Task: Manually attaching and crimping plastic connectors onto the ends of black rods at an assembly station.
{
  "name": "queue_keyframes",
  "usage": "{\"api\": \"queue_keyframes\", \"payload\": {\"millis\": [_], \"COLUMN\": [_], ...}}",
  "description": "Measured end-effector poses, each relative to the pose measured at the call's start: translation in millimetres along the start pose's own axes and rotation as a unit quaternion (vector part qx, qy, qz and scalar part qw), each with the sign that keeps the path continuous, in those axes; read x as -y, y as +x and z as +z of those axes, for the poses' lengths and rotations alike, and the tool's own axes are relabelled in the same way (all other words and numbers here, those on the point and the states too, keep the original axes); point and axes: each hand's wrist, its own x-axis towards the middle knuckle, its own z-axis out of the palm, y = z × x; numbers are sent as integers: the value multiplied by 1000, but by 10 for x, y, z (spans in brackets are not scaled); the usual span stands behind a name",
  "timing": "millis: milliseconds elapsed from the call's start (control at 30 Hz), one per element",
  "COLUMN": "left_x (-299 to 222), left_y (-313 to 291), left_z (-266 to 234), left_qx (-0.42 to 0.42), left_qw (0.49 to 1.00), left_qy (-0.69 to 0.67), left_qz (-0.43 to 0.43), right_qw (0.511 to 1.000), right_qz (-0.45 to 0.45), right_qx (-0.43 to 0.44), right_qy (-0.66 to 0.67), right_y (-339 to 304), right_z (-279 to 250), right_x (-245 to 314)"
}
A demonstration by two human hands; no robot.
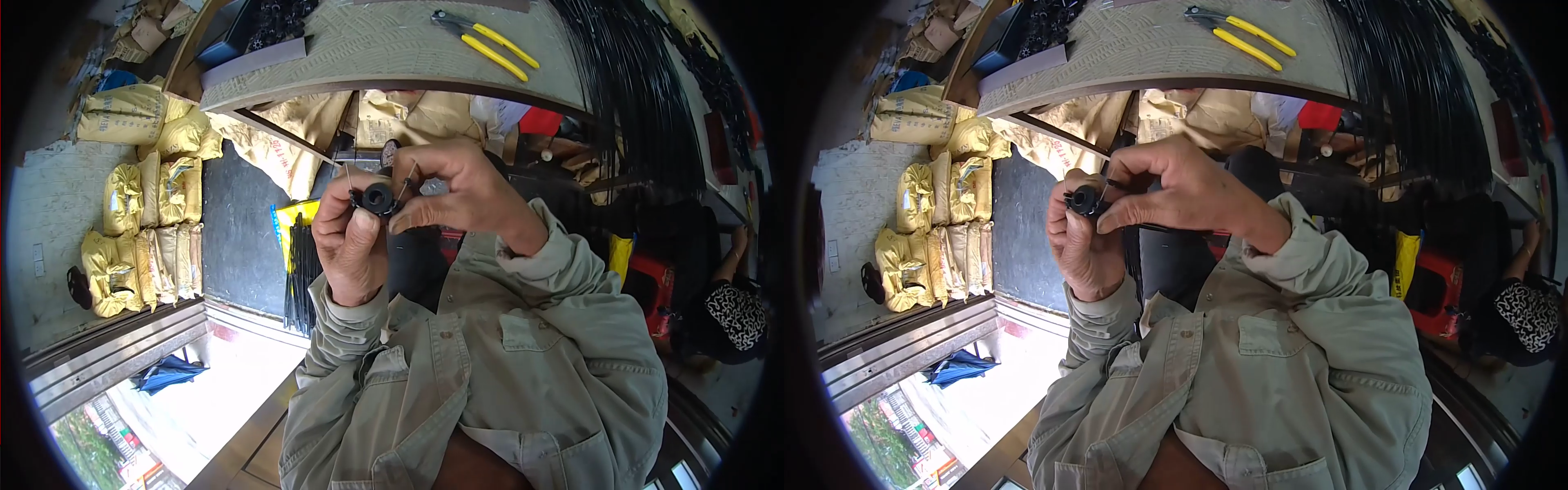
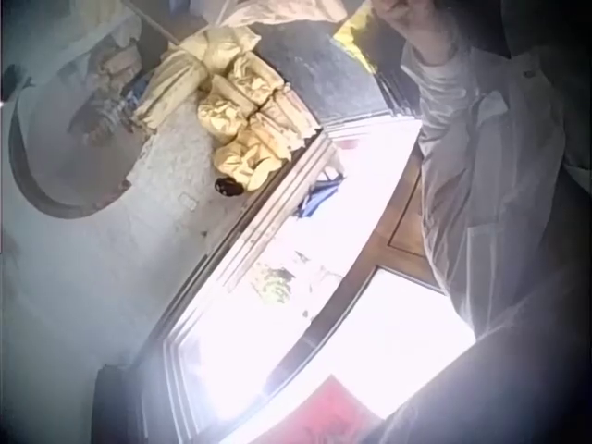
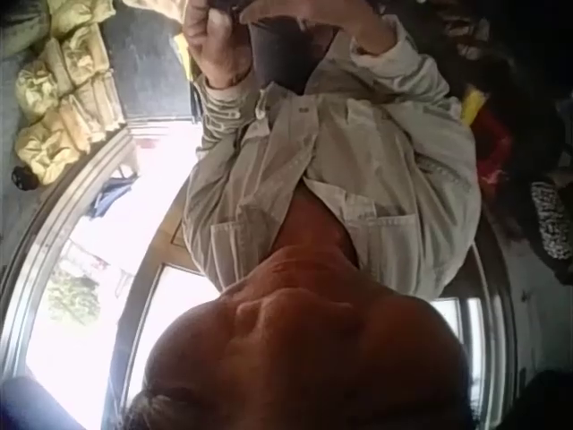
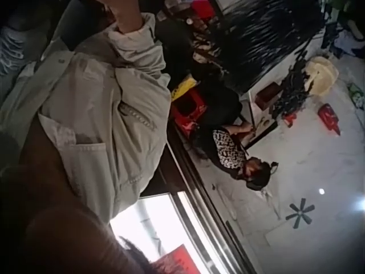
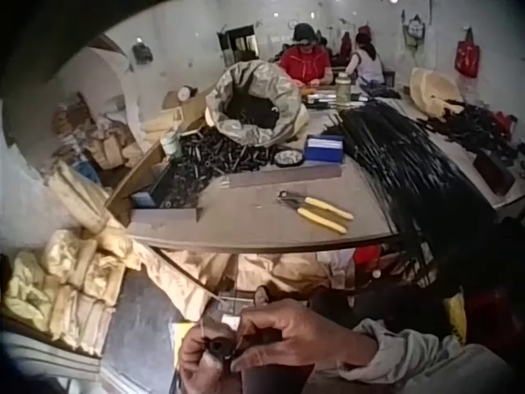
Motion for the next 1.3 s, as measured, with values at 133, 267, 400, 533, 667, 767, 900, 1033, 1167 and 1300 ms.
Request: {"api": "queue_keyframes", "payload": {"millis": [133,267,400,533,667,767,900,1033,1167,1300], "left_x": [-36,7,-8,34,61,43,29,45,83,100], "left_y": [-29,-74,-108,-133,-158,-161,-160,-200,-232,-295], "left_z": [-138,-122,-115,-180,-231,-205,-253,-202,-203,-158], "left_qx": [69,59,50,79,103,67,10,-25,-29,-99], "left_qw": [996,998,999,996,993,994,996,997,998,994], "left_qy": [-28,16,4,0,-23,-58,-62,-49,-36,-18], "left_qz": [-46,-23,-9,-31,-45,-66,-60,-50,-38,-41], "right_qw": [988,988,997,982,957,955,993,913,919,934], "right_qz": [64,47,-13,14,97,124,-37,-152,-162,-152], "right_qx": [20,34,27,84,172,196,-109,-253,-267,-239], "right_qy": [140,141,76,166,211,185,-15,-284,-241,-220], "right_y": [9,-39,-21,-52,-1,64,-38,-286,-274,-279], "right_z": [33,64,92,16,-48,-42,220,530,569,498], "right_x": [-34,-73,-110,-222,-246,-200,-63,-8,-60,-134]}}
